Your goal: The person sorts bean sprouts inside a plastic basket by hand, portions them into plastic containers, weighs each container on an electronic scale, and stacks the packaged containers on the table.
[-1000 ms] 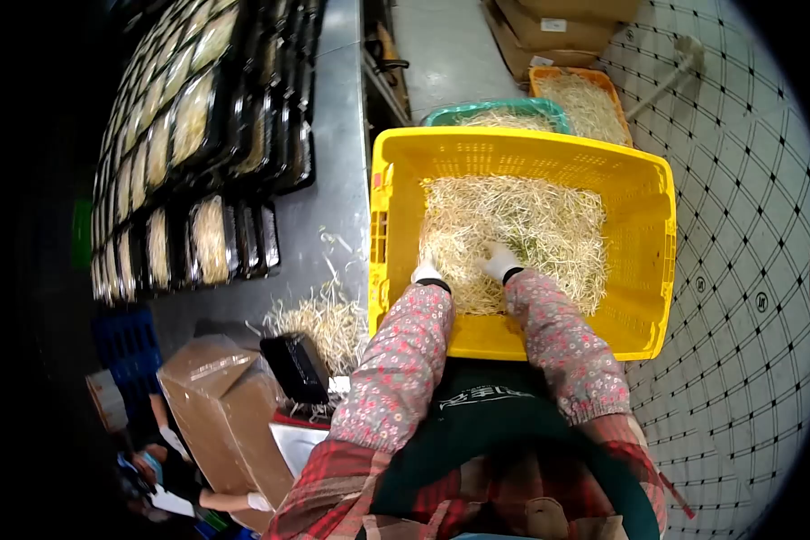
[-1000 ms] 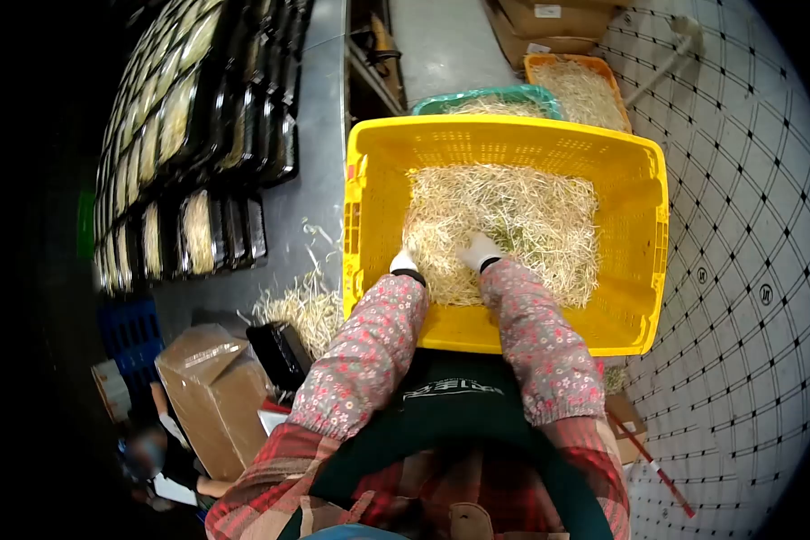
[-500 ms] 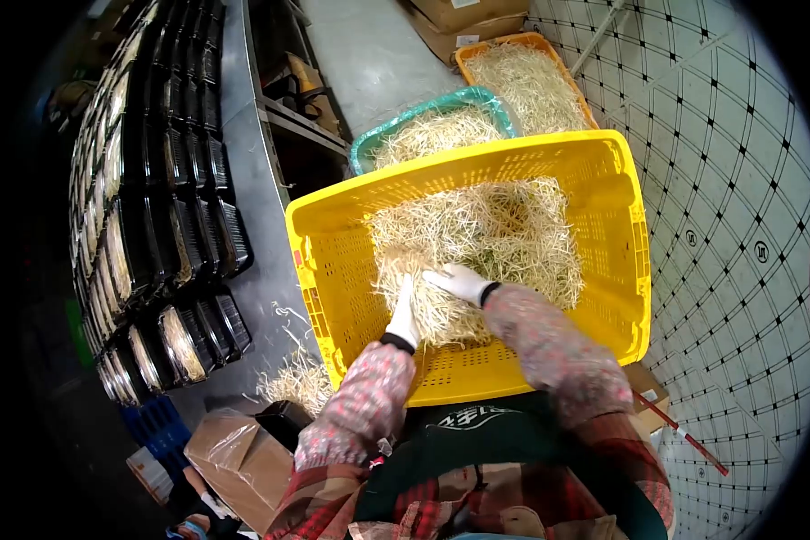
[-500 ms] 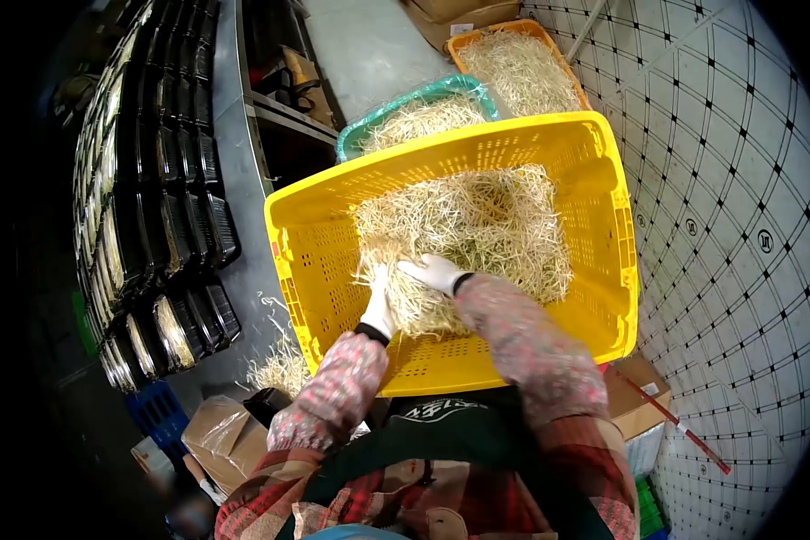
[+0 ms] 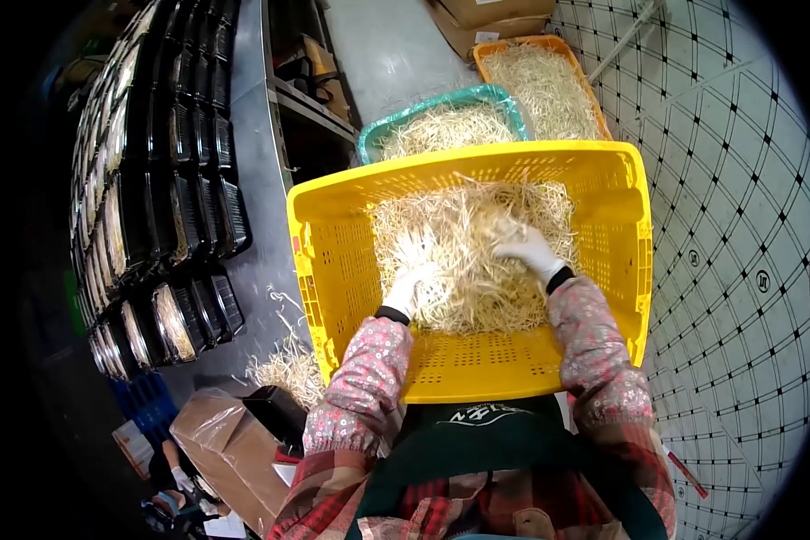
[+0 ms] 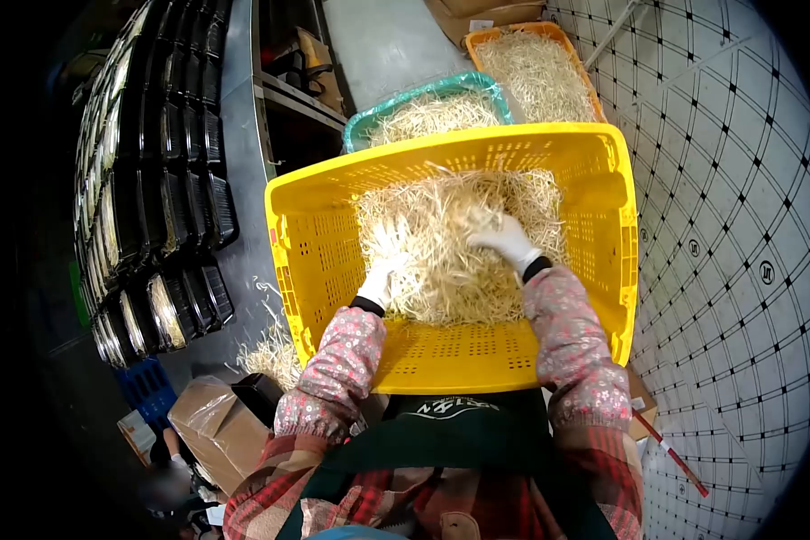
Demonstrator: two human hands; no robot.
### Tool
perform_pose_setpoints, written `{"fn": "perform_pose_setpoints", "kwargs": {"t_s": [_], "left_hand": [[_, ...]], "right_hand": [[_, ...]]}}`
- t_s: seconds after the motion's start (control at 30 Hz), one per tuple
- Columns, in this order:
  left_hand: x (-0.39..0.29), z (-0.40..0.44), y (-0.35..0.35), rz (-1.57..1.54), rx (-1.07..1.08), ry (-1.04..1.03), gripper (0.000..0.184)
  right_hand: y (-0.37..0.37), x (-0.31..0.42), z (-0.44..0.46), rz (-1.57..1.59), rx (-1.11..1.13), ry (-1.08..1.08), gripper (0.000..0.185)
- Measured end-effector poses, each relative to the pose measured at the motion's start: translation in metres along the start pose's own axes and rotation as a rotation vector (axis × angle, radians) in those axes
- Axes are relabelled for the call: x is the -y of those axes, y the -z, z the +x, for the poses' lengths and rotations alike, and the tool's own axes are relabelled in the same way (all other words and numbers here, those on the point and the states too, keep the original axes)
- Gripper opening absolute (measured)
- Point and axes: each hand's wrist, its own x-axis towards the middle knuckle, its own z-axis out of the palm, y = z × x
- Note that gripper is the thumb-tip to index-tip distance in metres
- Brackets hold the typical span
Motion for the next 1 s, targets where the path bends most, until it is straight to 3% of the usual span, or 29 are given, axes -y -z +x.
{"fn": "perform_pose_setpoints", "kwargs": {"t_s": [0.03, 0.1, 0.17, 0.2, 0.23, 0.27, 0.3, 0.37, 0.43, 0.47, 0.5, 0.53, 0.57, 0.63, 0.67, 0.7, 0.73, 0.8, 0.83, 0.87, 0.9, 0.97, 1.0], "left_hand": [[0.007, 0.011, 0.017, 0.149, 0.000, 0.017, 0.036], [0.036, 0.033, 0.068, 0.261, -0.006, 0.115, 0.039], [0.026, 0.021, 0.039, 0.295, -0.219, -0.009, 0.042], [0.037, 0.036, 0.072, 0.319, -0.018, 0.083, 0.053], [0.048, 0.040, 0.081, 0.339, -0.065, 0.067, 0.068], [0.072, 0.053, 0.105, 0.424, -0.195, 0.087, 0.072], [0.064, 0.058, 0.097, 0.514, -0.313, 0.091, 0.076], [0.065, 0.050, 0.094, 0.536, -0.332, 0.093, 0.078], [0.071, 0.065, 0.095, 0.289, -0.418, 0.133, 0.084], [0.047, 0.042, 0.036, 0.136, -0.468, 0.080, 0.087], [0.076, 0.065, 0.034, 0.045, -0.470, -0.137, 0.083], [0.081, 0.063, 0.005, 0.070, -0.468, -0.221, 0.079], [0.082, 0.065, -0.010, 0.090, -0.444, -0.206, 0.075], [0.085, 0.071, -0.027, 0.130, -0.371, -0.077, 0.065], [0.079, 0.065, -0.025, 0.081, -0.347, -0.084, 0.058], [0.055, 0.038, -0.041, -0.079, -0.178, -0.297, 0.045], [0.028, 0.016, -0.047, -0.016, -0.121, -0.271, 0.041], [0.007, 0.007, -0.025, 0.195, -0.095, -0.118, 0.030], [0.016, 0.010, -0.010, 0.192, -0.095, -0.121, 0.030], [0.023, 0.022, 0.004, 0.198, -0.102, -0.134, 0.034], [0.013, 0.033, 0.005, 0.207, -0.106, -0.150, 0.038], [0.014, 0.035, 0.022, 0.300, -0.159, -0.058, 0.047], [0.024, 0.043, 0.033, 0.310, -0.222, 0.019, 0.052]], "right_hand": [[0.015, 0.001, -0.004, 0.001, 0.043, -0.066, 0.073], [0.054, -0.060, 0.029, -0.359, -0.222, -0.036, 0.061], [0.053, -0.035, 0.019, -0.460, -0.118, 0.132, 0.062], [0.055, -0.030, 0.016, -0.410, -0.105, 0.041, 0.062], [0.055, -0.025, 0.012, -0.361, -0.097, -0.049, 0.062], [0.062, -0.038, 0.014, -0.418, -0.100, 0.024, 0.061], [0.057, -0.033, 0.014, -0.473, -0.114, 0.114, 0.061], [0.065, -0.024, 0.006, -0.473, -0.133, 0.167, 0.058], [0.073, -0.044, 0.015, -0.303, -0.198, 0.167, 0.052], [0.065, -0.048, 0.022, -0.453, -0.304, 0.174, 0.051], [0.050, -0.058, 0.027, -0.599, -0.412, 0.174, 0.050], [0.047, -0.103, 0.052, -0.732, -0.494, 0.311, 0.048], [0.013, -0.076, 0.041, -0.967, -0.423, 0.062, 0.051], [-0.042, -0.058, 0.038, -0.642, -0.228, 0.039, 0.059], [-0.045, -0.062, 0.030, -0.543, -0.246, 0.054, 0.060], [-0.044, -0.064, 0.024, -0.444, -0.266, 0.069, 0.061], [-0.038, -0.046, 0.017, -0.130, -0.105, 0.182, 0.062], [-0.009, -0.029, 0.015, -0.151, -0.040, 0.056, 0.055], [0.008, -0.038, 0.027, -0.227, -0.009, 0.055, 0.049], [0.009, -0.040, 0.029, -0.330, -0.155, 0.065, 0.036], [0.003, -0.037, 0.033, -0.128, -0.194, 0.255, 0.032], [0.029, -0.031, 0.027, -0.253, -0.166, 0.237, 0.034], [0.037, -0.043, 0.033, -0.119, -0.287, 0.191, 0.029]]}}
